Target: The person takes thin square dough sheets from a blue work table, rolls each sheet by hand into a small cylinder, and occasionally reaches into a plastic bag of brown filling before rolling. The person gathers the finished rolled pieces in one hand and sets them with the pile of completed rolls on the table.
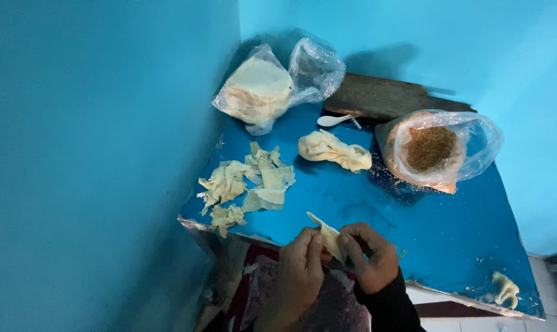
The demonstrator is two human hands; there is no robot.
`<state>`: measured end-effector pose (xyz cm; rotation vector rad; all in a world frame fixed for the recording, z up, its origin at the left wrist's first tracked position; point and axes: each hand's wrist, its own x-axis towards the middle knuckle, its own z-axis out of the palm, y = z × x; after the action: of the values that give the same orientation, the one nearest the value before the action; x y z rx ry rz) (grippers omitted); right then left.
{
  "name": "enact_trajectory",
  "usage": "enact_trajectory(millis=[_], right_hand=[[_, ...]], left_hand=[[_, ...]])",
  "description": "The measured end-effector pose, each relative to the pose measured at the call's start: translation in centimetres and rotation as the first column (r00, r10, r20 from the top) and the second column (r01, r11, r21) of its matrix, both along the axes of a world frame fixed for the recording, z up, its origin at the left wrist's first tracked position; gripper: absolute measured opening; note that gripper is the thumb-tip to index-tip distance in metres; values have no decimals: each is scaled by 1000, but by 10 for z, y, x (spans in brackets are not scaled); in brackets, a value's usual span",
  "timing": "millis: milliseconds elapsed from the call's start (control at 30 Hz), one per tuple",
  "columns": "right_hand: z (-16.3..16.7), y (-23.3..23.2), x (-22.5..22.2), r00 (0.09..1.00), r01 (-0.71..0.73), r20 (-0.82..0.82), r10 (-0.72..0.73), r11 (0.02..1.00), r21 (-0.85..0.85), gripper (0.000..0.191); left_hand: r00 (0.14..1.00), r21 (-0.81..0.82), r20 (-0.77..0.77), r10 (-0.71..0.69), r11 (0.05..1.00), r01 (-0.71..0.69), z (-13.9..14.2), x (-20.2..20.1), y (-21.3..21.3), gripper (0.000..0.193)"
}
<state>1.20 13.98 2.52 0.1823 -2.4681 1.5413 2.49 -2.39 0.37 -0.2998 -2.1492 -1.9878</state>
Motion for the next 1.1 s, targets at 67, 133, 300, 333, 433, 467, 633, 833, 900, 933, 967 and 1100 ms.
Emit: enact_trajectory(millis=[67,133,300,333,433,467,633,833,900,933,967,1100], right_hand=[[-4,4,0,992,-94,-88,95,995,15,8],[-6,6,-1,995,-100,-24,97,984,-150,9],[-18,9,-1,980,10,158,124,757,-654,8],[-24,9,0,986,-86,68,150,818,-569,13],[-42,19,-2,986,8,157,54,929,-369,11],[-46,26,-6,970,94,240,-19,948,-304,12],[-25,91,-36,925,225,372,78,676,-702,22],[42,109,-43,906,147,-421,-39,963,225,10],[44,82,-46,856,60,-412,313,730,681,12],[39,62,-47,843,-42,-281,460,576,816,17],[30,43,-39,851,-52,-259,457,563,825,15],[20,43,-13,880,-23,-319,351,703,710,21]], left_hand=[[998,-62,66,-11,998,16,0,0,-1,27],[999,-86,24,44,995,-42,3,-1,-1,32],[999,102,42,33,994,-37,11,3,0,22],[997,35,68,39,999,-42,13,5,1,22],[993,-9,87,86,996,-85,19,3,4,21],[991,5,84,105,994,-106,21,0,4,21],[950,-60,167,264,964,-258,30,-27,-33,27],[898,-482,-222,380,758,-439,36,-51,-68,32],[708,-475,-622,335,557,-681,36,-47,-65,40],[730,-515,-637,247,568,-642,34,-42,-60,36],[748,-557,-644,159,573,-601,31,-32,-52,32],[803,-634,-571,-169,713,-300,20,-17,-21,24]])
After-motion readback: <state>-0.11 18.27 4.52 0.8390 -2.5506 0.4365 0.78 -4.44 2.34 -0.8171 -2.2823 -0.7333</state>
